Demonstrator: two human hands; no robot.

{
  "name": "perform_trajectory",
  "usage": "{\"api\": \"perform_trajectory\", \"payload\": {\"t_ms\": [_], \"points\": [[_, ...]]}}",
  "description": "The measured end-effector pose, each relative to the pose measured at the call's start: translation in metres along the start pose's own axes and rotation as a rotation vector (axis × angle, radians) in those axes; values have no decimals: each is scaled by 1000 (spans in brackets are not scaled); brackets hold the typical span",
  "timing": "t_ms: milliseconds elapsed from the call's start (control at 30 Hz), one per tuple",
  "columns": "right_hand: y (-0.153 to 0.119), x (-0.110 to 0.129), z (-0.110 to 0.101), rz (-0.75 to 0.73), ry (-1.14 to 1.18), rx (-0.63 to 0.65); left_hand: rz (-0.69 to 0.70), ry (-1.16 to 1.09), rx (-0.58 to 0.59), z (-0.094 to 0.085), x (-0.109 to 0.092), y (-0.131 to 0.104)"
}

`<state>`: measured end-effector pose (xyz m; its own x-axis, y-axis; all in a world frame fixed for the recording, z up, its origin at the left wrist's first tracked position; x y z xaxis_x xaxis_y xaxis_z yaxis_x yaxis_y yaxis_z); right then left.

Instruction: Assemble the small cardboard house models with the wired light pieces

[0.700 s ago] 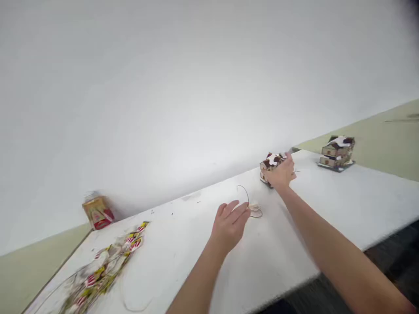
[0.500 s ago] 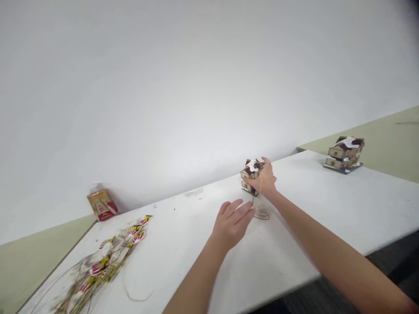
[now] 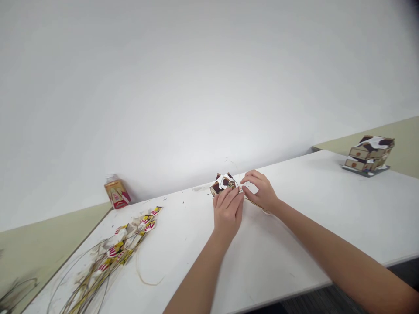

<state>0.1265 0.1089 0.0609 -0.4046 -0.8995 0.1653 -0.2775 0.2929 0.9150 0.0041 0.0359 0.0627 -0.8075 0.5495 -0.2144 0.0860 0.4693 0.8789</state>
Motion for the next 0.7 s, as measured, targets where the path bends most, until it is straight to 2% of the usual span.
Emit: {"api": "perform_trajectory", "payload": {"t_ms": [167,267,400,500,700], "points": [[0,9,-2,-44,202,-112,-91,2,-49,-3,10,1],[-2,6,-6,-14,178,-180,-129,10,-55,-3,15,1],[-3,6,-24,-1,138,-323,-129,37,-47,-1,17,0],[1,17,-25,-113,95,-266,-77,58,-25,2,11,-1],[1,32,-3,-315,-92,-33,39,64,-4,4,2,-3]]}}
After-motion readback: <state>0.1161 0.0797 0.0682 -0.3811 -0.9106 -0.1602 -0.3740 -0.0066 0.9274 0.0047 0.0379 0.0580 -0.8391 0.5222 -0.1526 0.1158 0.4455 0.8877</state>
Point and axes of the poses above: each hand's wrist, its own y-axis towards the middle knuckle, its own z-axis out of the palm, x = y × z, the point moved 8 cm from there along y, towards the middle knuckle, and after that the axes turned 13 degrees about -z, right-handed, at the moved point
